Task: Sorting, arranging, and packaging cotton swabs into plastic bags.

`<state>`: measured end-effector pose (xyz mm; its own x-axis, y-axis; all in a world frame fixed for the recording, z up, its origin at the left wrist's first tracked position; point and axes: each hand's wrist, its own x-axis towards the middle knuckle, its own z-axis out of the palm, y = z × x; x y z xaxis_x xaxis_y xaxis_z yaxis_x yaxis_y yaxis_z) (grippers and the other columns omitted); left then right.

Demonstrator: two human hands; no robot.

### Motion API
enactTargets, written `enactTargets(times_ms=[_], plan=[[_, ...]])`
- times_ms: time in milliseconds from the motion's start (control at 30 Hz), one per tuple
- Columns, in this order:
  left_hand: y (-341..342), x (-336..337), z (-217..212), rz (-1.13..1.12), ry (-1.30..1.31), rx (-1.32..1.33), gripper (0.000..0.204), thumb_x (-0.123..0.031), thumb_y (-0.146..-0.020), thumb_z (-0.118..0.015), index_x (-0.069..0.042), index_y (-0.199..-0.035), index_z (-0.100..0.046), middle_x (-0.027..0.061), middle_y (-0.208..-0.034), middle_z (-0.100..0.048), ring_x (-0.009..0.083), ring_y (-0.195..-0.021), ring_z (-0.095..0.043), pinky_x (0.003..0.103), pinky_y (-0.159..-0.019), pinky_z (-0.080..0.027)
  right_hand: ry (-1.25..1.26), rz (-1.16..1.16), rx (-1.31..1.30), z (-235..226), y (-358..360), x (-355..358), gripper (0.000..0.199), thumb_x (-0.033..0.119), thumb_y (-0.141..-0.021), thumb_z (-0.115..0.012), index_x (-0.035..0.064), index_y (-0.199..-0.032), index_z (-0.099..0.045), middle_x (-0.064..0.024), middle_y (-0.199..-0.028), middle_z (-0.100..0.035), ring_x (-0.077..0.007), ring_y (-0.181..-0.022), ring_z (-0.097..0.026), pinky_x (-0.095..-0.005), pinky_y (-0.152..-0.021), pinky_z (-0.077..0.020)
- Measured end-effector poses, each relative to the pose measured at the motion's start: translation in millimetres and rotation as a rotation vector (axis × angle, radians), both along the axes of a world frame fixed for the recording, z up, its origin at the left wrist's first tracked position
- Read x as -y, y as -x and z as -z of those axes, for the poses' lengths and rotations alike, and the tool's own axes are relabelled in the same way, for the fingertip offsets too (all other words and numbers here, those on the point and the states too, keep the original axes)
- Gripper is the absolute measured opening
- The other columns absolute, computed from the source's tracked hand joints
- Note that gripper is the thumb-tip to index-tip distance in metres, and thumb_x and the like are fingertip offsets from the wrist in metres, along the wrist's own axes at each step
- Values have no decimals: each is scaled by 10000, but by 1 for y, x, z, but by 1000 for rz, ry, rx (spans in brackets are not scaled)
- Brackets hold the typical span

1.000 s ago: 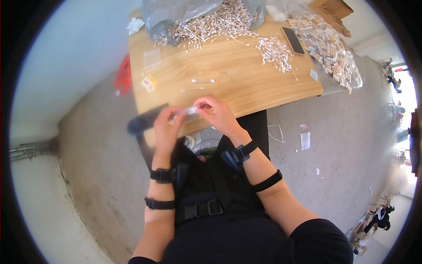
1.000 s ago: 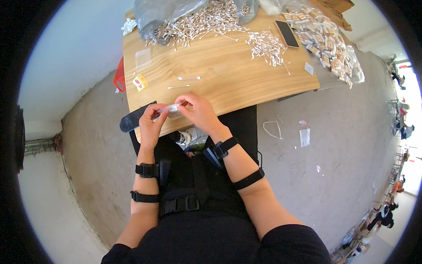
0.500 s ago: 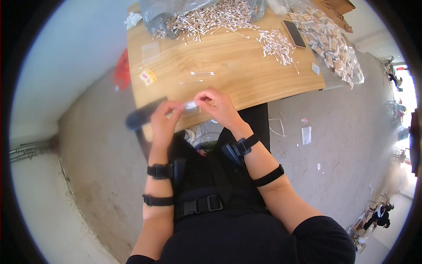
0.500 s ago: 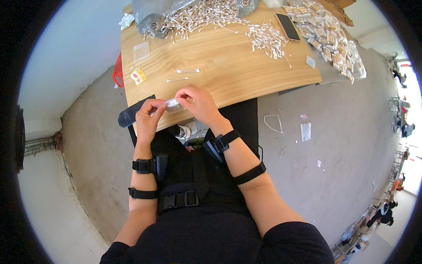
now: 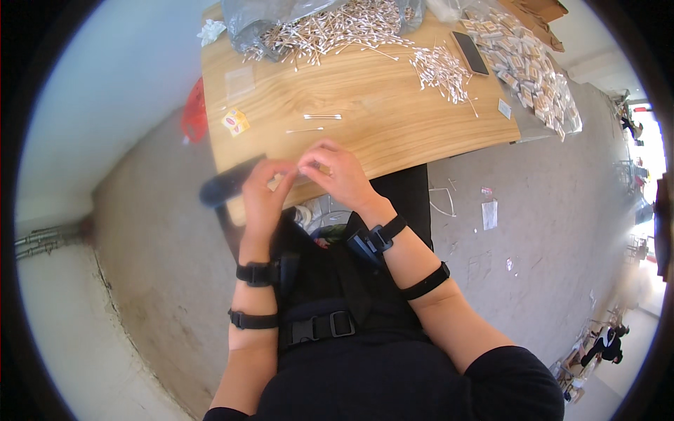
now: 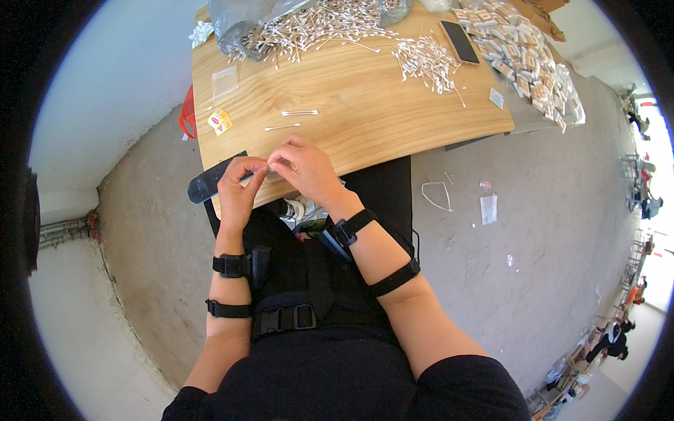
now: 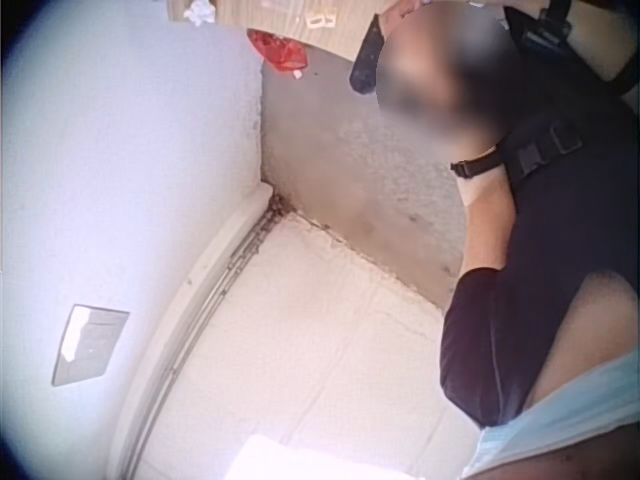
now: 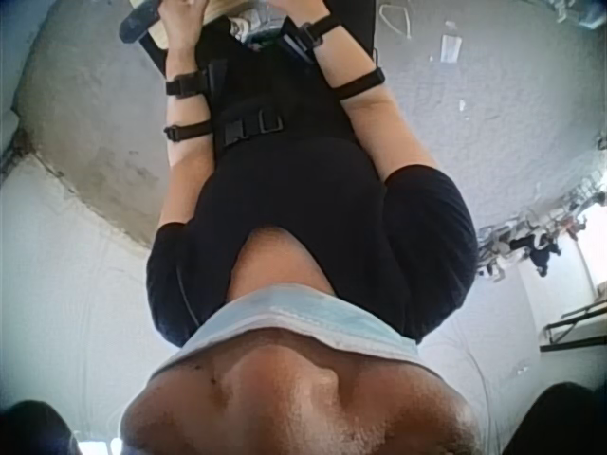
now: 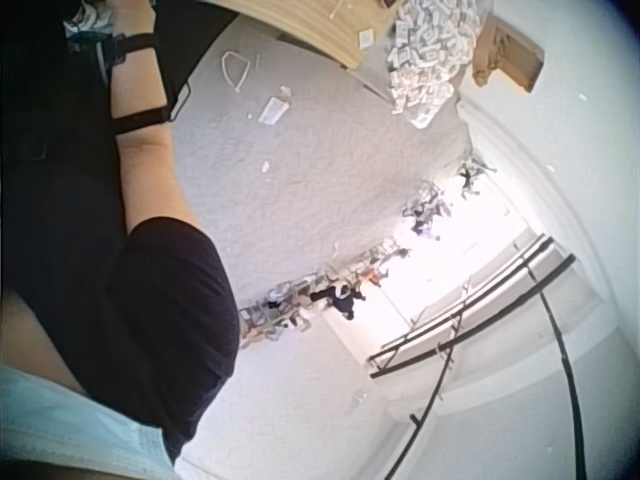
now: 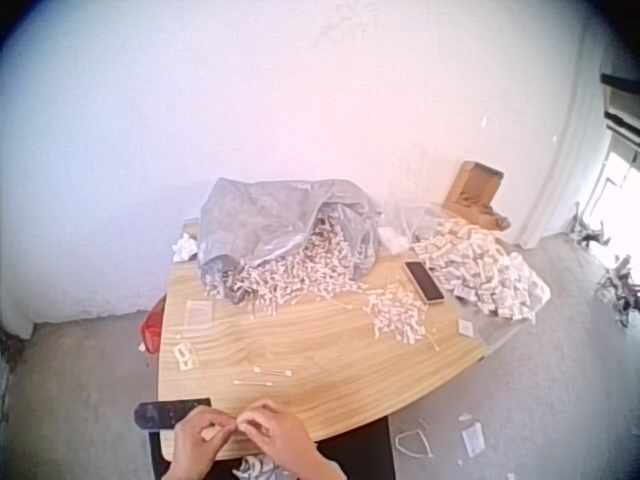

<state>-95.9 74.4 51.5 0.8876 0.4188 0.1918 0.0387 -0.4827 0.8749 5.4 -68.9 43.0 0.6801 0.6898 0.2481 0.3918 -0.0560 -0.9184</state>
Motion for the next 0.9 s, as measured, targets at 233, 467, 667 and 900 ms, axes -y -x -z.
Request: enactTargets(times_ms=[233,467,667,900], plan=[[4,-4,-11,-9,-90,-19,83,-34,-784,-701,16,-822,-647,100,-863,-645,190,-820,-612,276,-767,-469,79,68,141,-8,-5,8,73,134,-784,-684,72,-817,-664,-64,-832,-596,-241,-756,-602,-323,-657,-478],[20,-34,-21,-137,-57,-8,53,-3,-788,-689,15,-795,-640,84,-865,-646,161,-823,-604,273,-770,-465,-18,299,89,-10,-36,32,65,108,-774,-692,55,-792,-659,-72,-806,-582,-216,-745,-601,-314,-669,-479],[13,-24,-23,-88,29,41,49,-3,-797,-680,10,-831,-648,91,-895,-647,163,-853,-605,270,-783,-461,-79,100,-57,-28,-25,8,166,132,-762,-715,61,-898,-651,-75,-904,-576,-190,-886,-591,-313,-740,-476],[4,-6,-26,-28,-65,-20,89,-7,-792,-673,15,-874,-647,107,-902,-639,201,-851,-611,284,-770,-466,82,-34,29,-13,-9,-12,83,117,-804,-649,78,-878,-645,-76,-875,-580,-249,-792,-604,-326,-684,-485]])
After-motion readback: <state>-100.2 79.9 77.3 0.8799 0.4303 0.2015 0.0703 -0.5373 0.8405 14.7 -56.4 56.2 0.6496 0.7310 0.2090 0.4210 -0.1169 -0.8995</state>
